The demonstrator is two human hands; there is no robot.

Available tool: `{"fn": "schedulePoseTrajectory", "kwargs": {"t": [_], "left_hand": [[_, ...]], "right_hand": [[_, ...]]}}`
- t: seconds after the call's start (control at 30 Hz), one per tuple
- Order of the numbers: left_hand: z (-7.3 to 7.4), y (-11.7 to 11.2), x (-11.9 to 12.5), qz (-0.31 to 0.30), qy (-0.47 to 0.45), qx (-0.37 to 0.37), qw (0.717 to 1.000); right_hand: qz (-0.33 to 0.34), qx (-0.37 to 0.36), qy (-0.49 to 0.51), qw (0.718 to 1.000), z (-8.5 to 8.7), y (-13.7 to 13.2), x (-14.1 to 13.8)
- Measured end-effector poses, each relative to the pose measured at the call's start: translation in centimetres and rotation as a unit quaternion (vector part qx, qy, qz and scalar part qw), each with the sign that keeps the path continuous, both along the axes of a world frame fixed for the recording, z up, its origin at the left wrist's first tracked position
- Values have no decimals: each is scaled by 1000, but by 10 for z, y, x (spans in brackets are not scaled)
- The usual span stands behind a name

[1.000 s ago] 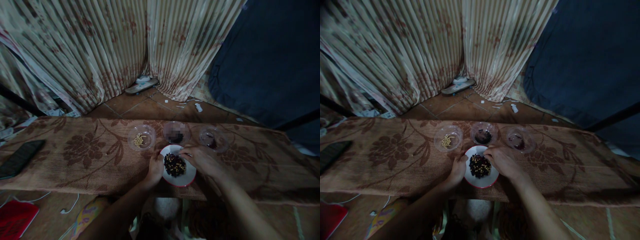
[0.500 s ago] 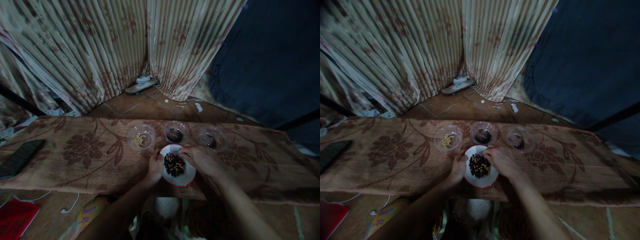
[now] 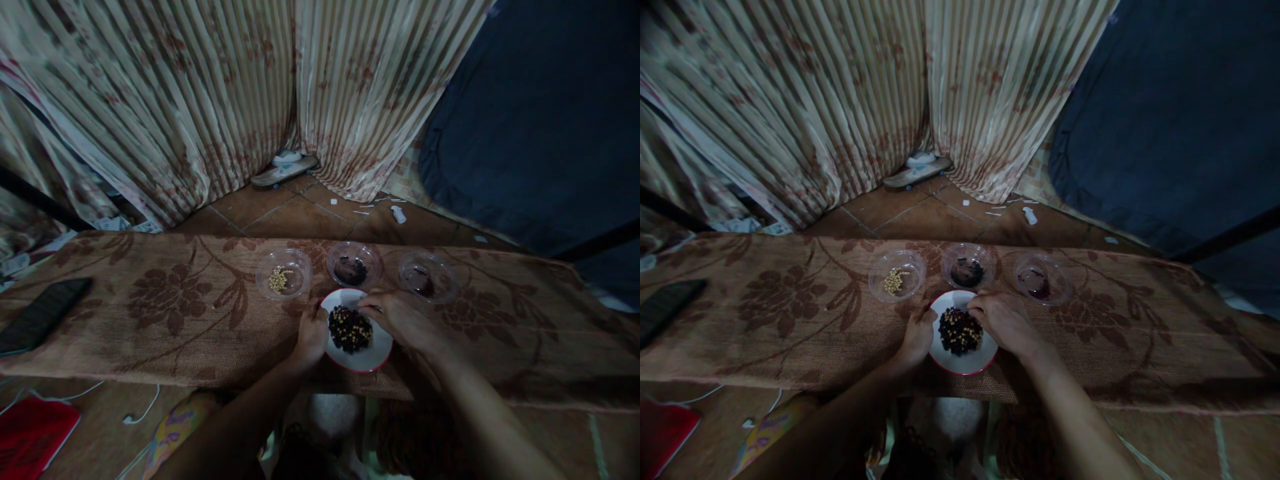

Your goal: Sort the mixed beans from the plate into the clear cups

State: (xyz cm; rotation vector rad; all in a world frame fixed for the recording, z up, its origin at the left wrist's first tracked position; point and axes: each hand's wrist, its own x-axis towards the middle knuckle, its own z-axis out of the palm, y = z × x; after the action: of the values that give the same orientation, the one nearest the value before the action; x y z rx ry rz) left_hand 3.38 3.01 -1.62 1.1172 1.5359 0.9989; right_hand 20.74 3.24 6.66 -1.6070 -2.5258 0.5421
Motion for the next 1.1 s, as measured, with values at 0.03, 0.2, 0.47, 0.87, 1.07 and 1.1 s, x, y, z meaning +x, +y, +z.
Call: {"fn": "schedulePoseTrajectory", "kwargs": {"t": [0.03, 0.2, 0.47, 0.87, 1.07, 1.1], "left_hand": [[0, 0, 0, 0, 3, 1, 1000], [0, 0, 0, 5, 3, 2, 1000], [-2, 0, 0, 5, -9, 0, 1000], [-8, -2, 0, -8, -22, 12, 1000], [-9, -3, 0, -3, -31, 6, 1000], [-9, -2, 0, -8, -29, 4, 1000]], "right_hand": [[-4, 1, 2, 1000, 0, 0, 0], [-8, -1, 7, 1000, 1, 0, -2], [-7, -17, 20, 1000, 4, 1, 0], [-41, -9, 193, 980, 12, 6, 9], [-14, 49, 213, 976, 27, 35, -39], [5, 48, 202, 978, 28, 40, -48]]}}
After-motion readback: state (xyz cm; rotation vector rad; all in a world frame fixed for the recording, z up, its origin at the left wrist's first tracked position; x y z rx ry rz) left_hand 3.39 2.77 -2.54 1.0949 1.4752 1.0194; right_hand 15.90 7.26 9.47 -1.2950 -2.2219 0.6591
